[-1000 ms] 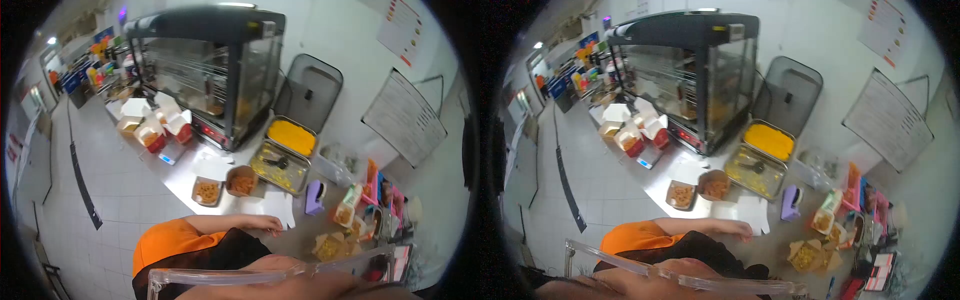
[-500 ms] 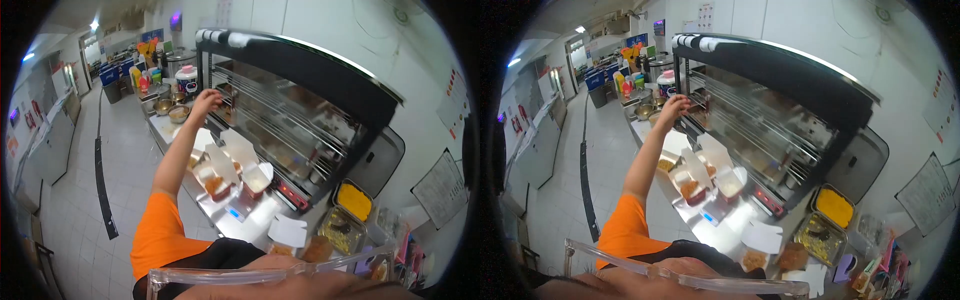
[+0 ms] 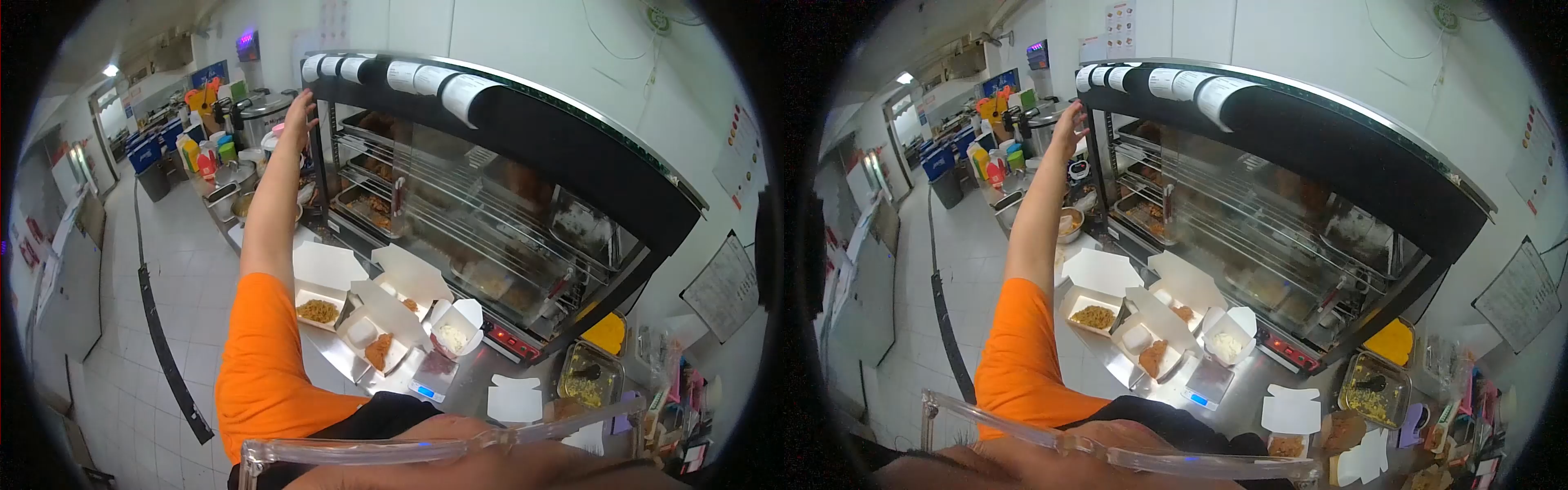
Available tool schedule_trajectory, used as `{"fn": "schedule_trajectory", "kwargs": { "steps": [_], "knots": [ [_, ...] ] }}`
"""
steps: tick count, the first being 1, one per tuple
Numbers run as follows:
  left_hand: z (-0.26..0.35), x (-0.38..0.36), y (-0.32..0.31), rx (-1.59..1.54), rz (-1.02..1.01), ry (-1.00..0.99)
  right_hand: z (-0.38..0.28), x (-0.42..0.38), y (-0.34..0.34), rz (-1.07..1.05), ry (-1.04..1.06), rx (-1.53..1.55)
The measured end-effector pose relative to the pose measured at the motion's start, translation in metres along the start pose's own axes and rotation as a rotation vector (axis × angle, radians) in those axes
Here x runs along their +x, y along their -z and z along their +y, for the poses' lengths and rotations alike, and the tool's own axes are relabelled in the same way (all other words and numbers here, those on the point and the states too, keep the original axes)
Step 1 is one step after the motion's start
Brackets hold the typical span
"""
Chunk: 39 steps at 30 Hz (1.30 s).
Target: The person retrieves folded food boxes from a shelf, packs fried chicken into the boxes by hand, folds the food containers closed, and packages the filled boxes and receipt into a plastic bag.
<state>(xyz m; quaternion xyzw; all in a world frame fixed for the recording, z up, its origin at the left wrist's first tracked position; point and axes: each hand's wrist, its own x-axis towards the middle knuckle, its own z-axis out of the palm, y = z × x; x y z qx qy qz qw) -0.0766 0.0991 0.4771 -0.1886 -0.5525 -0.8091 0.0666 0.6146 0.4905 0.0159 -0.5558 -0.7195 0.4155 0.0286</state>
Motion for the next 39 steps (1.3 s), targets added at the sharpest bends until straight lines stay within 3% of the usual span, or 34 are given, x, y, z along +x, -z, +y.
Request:
{"fn": "schedule_trajectory", "kwargs": {
  "steps": [2,5,11,12,13,14,15,16,17,18,20,23,25,27,28,29,30,31,32,34,36,37,39],
  "knots": [
    [0.003,0.017,-0.002,-0.023,-0.024,-0.019,-0.001,0.000,-0.001,-0.017,-0.020,-0.024],
    [-0.006,0.055,-0.003,0.179,-0.014,-0.092,0.002,-0.004,0.000,-0.038,-0.050,-0.048],
    [-0.020,0.103,-0.012,0.987,0.100,-0.480,0.041,-0.027,0.010,-0.054,-0.164,-0.073],
    [-0.008,0.103,-0.014,1.186,0.089,-0.488,0.055,-0.036,0.013,-0.059,-0.200,-0.073],
    [-0.002,0.109,-0.009,1.068,0.010,-0.380,0.073,-0.047,0.016,-0.056,-0.241,-0.071],
    [0.004,0.105,-0.006,1.146,0.108,-0.344,0.099,-0.062,0.019,-0.061,-0.293,-0.073],
    [-0.016,0.149,0.022,1.487,0.134,-0.424,0.126,-0.080,0.021,-0.066,-0.351,-0.078],
    [-0.014,0.095,0.007,1.036,0.607,-0.606,0.159,-0.100,0.022,-0.075,-0.414,-0.078],
    [-0.009,0.079,0.016,1.070,0.583,-0.560,0.189,-0.124,0.024,-0.091,-0.480,-0.087],
    [-0.007,0.050,0.019,0.908,0.606,-0.579,0.220,-0.152,0.025,-0.106,-0.546,-0.093],
    [-0.028,0.061,0.052,0.863,0.807,-0.983,0.270,-0.207,0.022,-0.151,-0.666,-0.097],
    [-0.010,0.020,0.034,0.848,0.811,-1.148,0.312,-0.256,0.026,-0.170,-0.744,-0.077],
    [0.019,-0.042,-0.020,0.738,0.689,-1.232,0.319,-0.262,0.044,-0.071,-0.697,-0.001],
    [0.048,-0.147,-0.091,0.557,0.415,-1.259,0.335,-0.251,0.056,0.227,-0.467,0.054],
    [0.059,-0.210,-0.131,0.460,0.261,-1.234,0.300,-0.253,0.079,0.300,-0.323,0.054],
    [0.070,-0.284,-0.171,0.357,0.115,-1.273,0.260,-0.253,0.110,0.157,-0.276,0.091],
    [0.069,-0.360,-0.204,0.465,0.039,-1.093,0.220,-0.255,0.136,-0.035,-0.281,0.203],
    [0.031,-0.419,-0.224,0.368,-0.217,-1.004,0.168,-0.274,0.158,-0.094,-0.120,0.550],
    [-0.006,-0.478,-0.242,0.274,-0.444,-0.874,0.149,-0.277,0.173,-0.275,0.149,0.701],
    [-0.004,-0.636,-0.311,0.230,-0.950,-0.896,0.118,-0.302,0.199,-0.426,0.536,0.906],
    [-0.020,-0.772,-0.352,0.130,-1.431,-0.718,0.109,-0.343,0.219,-0.201,0.561,1.156],
    [-0.030,-0.827,-0.366,0.045,-1.546,-0.841,0.133,-0.347,0.224,-0.067,0.464,1.195],
    [-0.019,-0.912,-0.375,-0.081,-1.655,-0.688,0.192,-0.341,0.231,0.205,0.261,1.267]
  ]
}}
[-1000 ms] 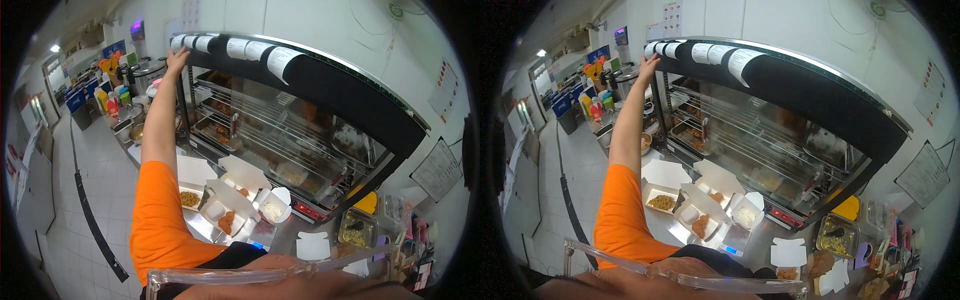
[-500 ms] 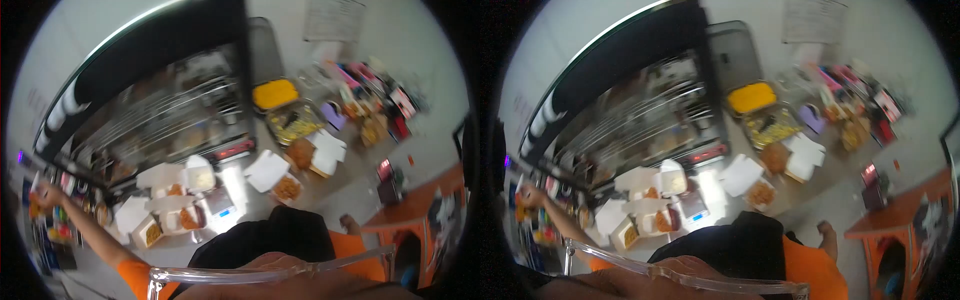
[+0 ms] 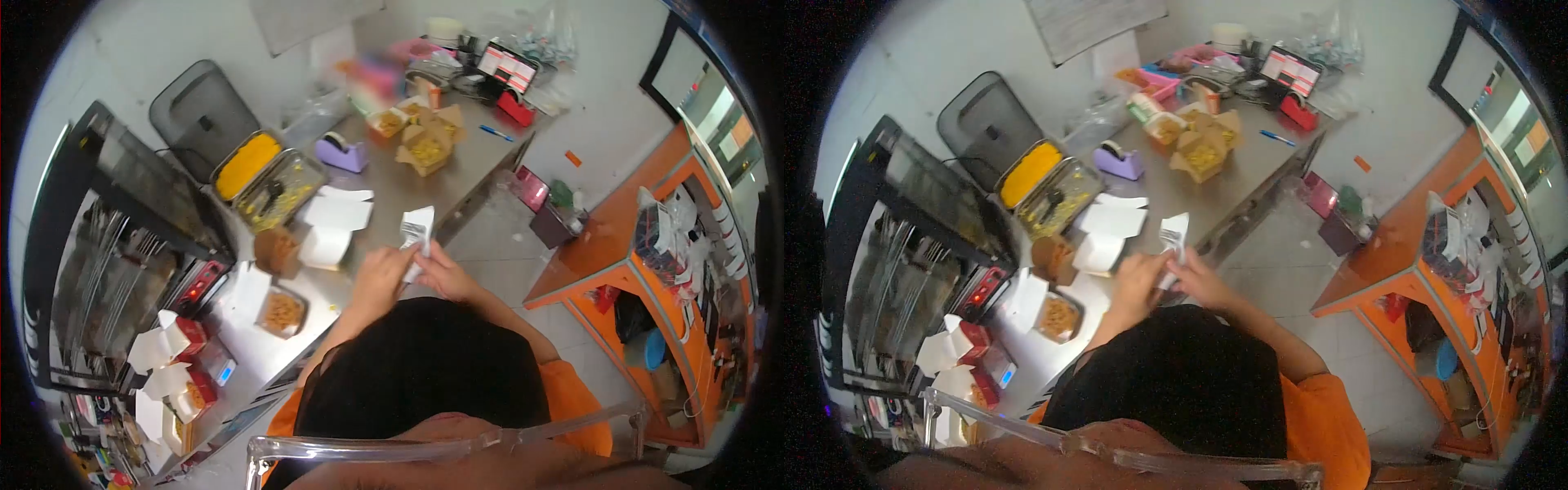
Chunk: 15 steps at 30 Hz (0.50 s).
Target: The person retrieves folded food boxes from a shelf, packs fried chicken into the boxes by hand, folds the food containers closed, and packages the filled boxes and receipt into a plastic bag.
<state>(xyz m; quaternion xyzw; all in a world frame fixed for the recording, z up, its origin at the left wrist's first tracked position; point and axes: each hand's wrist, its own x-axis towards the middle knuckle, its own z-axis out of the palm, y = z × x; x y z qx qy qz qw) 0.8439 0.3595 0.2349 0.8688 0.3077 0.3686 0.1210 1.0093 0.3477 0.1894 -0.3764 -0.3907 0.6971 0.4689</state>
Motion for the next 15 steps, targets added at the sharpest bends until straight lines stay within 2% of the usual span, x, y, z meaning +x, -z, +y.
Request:
{"fn": "schedule_trajectory", "kwargs": {
  "steps": [1,3,5,6,7,8,10,11,13,15],
  "knots": [
    [0.006,0.012,-0.028,-0.044,-0.027,-0.015,0.000,0.001,0.027,0.059,0.133,0.025],
    [0.012,0.035,-0.072,-0.133,-0.084,-0.046,0.001,0.000,0.083,0.170,0.150,0.066],
    [0.023,0.062,-0.092,-0.163,-0.038,-0.030,-0.004,0.002,0.129,0.317,0.162,0.036],
    [0.025,0.073,-0.102,-0.174,-0.012,-0.015,-0.013,0.006,0.147,0.312,0.129,-0.022],
    [0.017,0.077,-0.120,-0.217,0.059,0.049,-0.019,0.011,0.162,0.303,0.088,-0.079],
    [0.009,0.083,-0.137,-0.447,0.059,0.209,-0.025,0.017,0.176,0.292,0.042,-0.134],
    [-0.009,0.100,-0.163,-0.899,0.073,0.529,-0.048,0.039,0.183,0.182,0.176,-0.217],
    [-0.022,0.110,-0.167,-1.056,0.027,0.559,-0.052,0.056,0.190,0.141,0.238,-0.305],
    [-0.050,0.135,-0.172,-1.072,-0.049,0.629,-0.057,0.092,0.210,0.072,0.275,-0.408],
    [-0.081,0.160,-0.176,-0.996,-0.126,0.716,-0.074,0.130,0.227,0.049,0.268,-0.274]
  ]
}}
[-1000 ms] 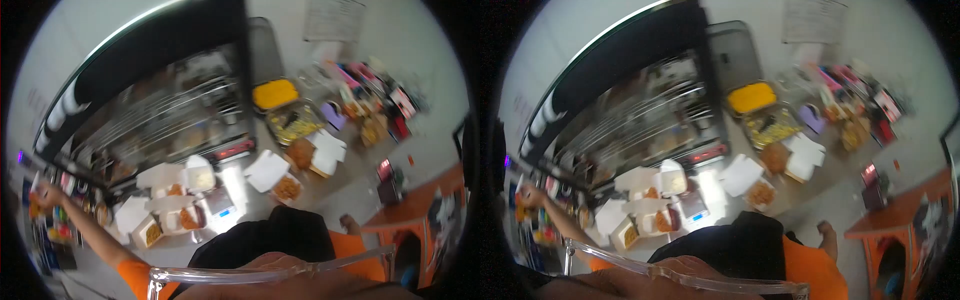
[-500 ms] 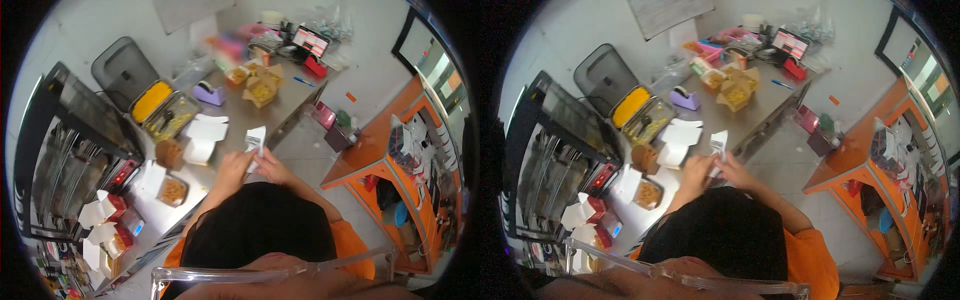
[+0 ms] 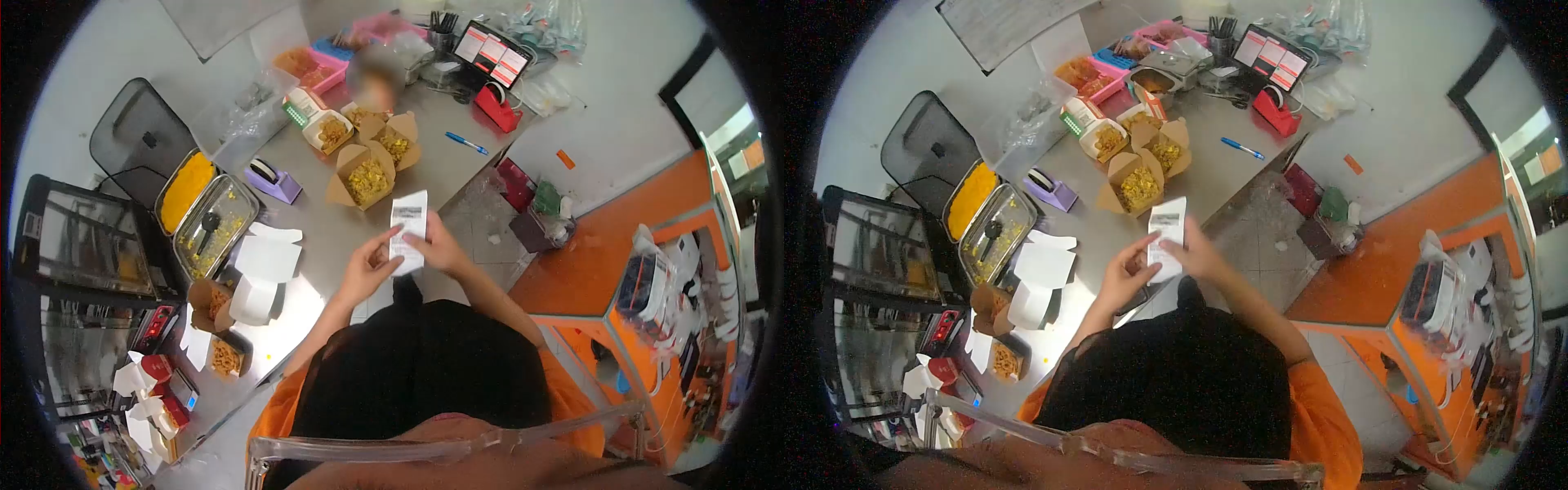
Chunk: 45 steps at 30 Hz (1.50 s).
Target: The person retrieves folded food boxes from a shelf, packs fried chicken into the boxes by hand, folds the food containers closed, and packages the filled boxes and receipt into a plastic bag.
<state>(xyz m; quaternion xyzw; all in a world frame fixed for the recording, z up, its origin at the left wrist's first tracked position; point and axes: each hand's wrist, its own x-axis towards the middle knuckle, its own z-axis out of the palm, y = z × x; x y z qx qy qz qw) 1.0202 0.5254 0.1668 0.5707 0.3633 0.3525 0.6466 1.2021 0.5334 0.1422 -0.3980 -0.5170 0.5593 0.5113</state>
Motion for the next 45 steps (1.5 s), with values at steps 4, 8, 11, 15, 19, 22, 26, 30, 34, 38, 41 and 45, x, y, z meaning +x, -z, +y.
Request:
{"fn": "schedule_trajectory", "kwargs": {
  "steps": [4,8,11,15,19,22,26,30,34,38,41,45],
  "knots": [
    [0.015,0.083,0.017,-0.002,0.092,-0.211,0.004,0.102,0.081,0.188,-0.141,-0.414],
    [0.023,0.150,0.010,-0.152,0.034,-0.164,0.070,0.174,0.193,0.366,0.243,-1.318],
    [0.009,0.196,-0.008,-0.156,-0.031,-0.053,0.088,0.202,0.234,0.304,0.229,-1.571],
    [-0.057,0.256,-0.043,0.056,0.002,-0.109,0.097,0.225,0.266,0.105,0.011,-1.436],
    [-0.138,0.290,-0.053,0.443,0.210,-0.124,0.083,0.227,0.283,0.189,-0.129,-1.001],
    [-0.133,0.291,-0.058,0.801,0.145,-0.046,0.078,0.219,0.296,0.130,-0.585,0.601],
    [-0.122,0.295,-0.066,0.954,0.225,0.083,0.063,0.183,0.261,0.161,-0.613,0.532],
    [-0.126,0.296,-0.063,1.009,0.228,0.011,0.087,0.165,0.262,-0.111,-0.310,-0.251],
    [-0.125,0.299,-0.061,1.018,0.223,-0.007,0.086,0.169,0.255,-0.339,0.024,-0.608],
    [-0.123,0.302,-0.064,1.010,0.265,-0.035,0.096,0.167,0.262,-0.289,-0.008,-0.656],
    [-0.132,0.301,-0.064,1.018,0.272,-0.022,0.093,0.166,0.262,-0.346,0.045,-0.684],
    [-0.130,0.300,-0.063,1.040,0.268,-0.015,0.094,0.160,0.266,-0.229,0.079,-0.725]
  ]
}}
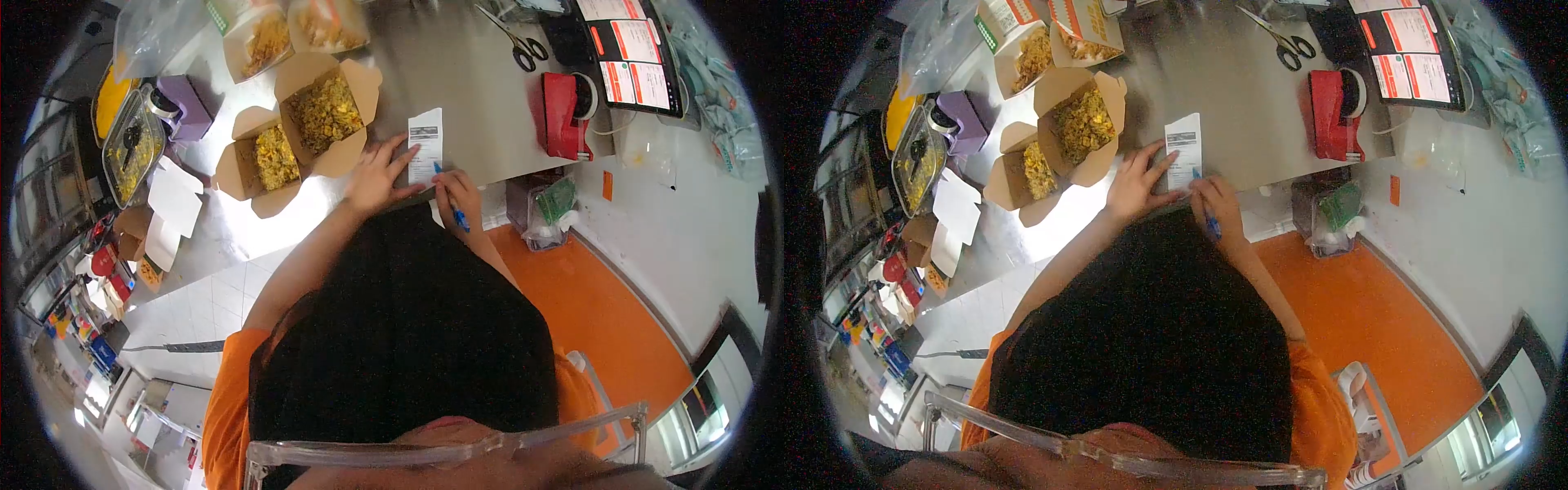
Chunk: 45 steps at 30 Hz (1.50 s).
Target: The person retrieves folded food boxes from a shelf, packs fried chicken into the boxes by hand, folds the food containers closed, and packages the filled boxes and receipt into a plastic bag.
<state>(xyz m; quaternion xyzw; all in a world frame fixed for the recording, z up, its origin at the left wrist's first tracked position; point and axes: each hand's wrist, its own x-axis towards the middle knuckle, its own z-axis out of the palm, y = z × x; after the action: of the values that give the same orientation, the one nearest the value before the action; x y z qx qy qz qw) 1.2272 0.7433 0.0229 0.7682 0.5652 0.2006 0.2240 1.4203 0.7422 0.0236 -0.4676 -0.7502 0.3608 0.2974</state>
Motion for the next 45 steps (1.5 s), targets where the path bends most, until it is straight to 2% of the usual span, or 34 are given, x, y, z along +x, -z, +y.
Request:
{"fn": "schedule_trajectory", "kwargs": {
  "steps": [2,5,8,10,12,14,17,20,26,29,32,34,36,41,44,45],
  "knots": [
    [0.000,-0.001,-0.002,-0.015,0.007,0.010,-0.004,-0.001,0.004,-0.032,-0.047,0.007],
    [0.003,0.000,0.002,0.008,0.014,0.004,-0.008,-0.001,0.009,0.029,-0.137,0.143],
    [-0.003,-0.003,-0.003,0.026,0.003,-0.005,0.016,-0.013,-0.015,0.020,0.083,0.020],
    [0.002,-0.001,0.004,0.011,-0.029,0.014,0.009,-0.009,-0.014,-0.249,-0.239,0.342],
    [0.003,-0.001,0.005,0.005,-0.028,0.012,-0.005,-0.004,-0.012,-0.238,-0.300,0.351],
    [0.000,-0.001,0.000,0.010,0.013,-0.011,-0.018,-0.002,-0.010,0.044,-0.089,0.040],
    [-0.001,-0.001,0.001,0.032,-0.039,0.004,-0.007,-0.008,-0.011,-0.296,-0.194,0.316],
    [0.000,-0.001,-0.003,-0.017,0.033,-0.007,-0.003,-0.014,-0.017,-0.009,-0.056,0.048],
    [0.000,-0.001,-0.003,0.024,0.046,-0.018,-0.013,-0.008,-0.012,0.134,-0.030,0.075],
    [-0.001,-0.001,-0.004,-0.005,0.039,-0.003,0.003,-0.028,-0.024,0.055,-0.302,0.458],
    [-0.001,-0.001,0.000,-0.016,-0.028,0.022,0.004,-0.035,-0.027,-0.072,0.017,0.307],
    [0.001,-0.001,0.001,-0.023,-0.039,0.039,-0.012,-0.031,-0.020,-0.103,-0.252,0.495],
    [0.002,-0.001,0.002,-0.025,-0.047,0.050,-0.018,-0.028,-0.019,-0.101,-0.376,0.561],
    [0.000,-0.001,-0.001,-0.007,-0.018,0.026,-0.015,-0.022,-0.022,-0.062,-0.303,0.498],
    [0.001,0.000,-0.002,-0.035,0.044,0.004,-0.017,-0.012,-0.018,0.173,-0.116,0.055],
    [0.001,-0.001,-0.002,-0.021,0.019,0.008,-0.016,-0.014,-0.017,0.081,-0.101,0.109]
  ]
}}
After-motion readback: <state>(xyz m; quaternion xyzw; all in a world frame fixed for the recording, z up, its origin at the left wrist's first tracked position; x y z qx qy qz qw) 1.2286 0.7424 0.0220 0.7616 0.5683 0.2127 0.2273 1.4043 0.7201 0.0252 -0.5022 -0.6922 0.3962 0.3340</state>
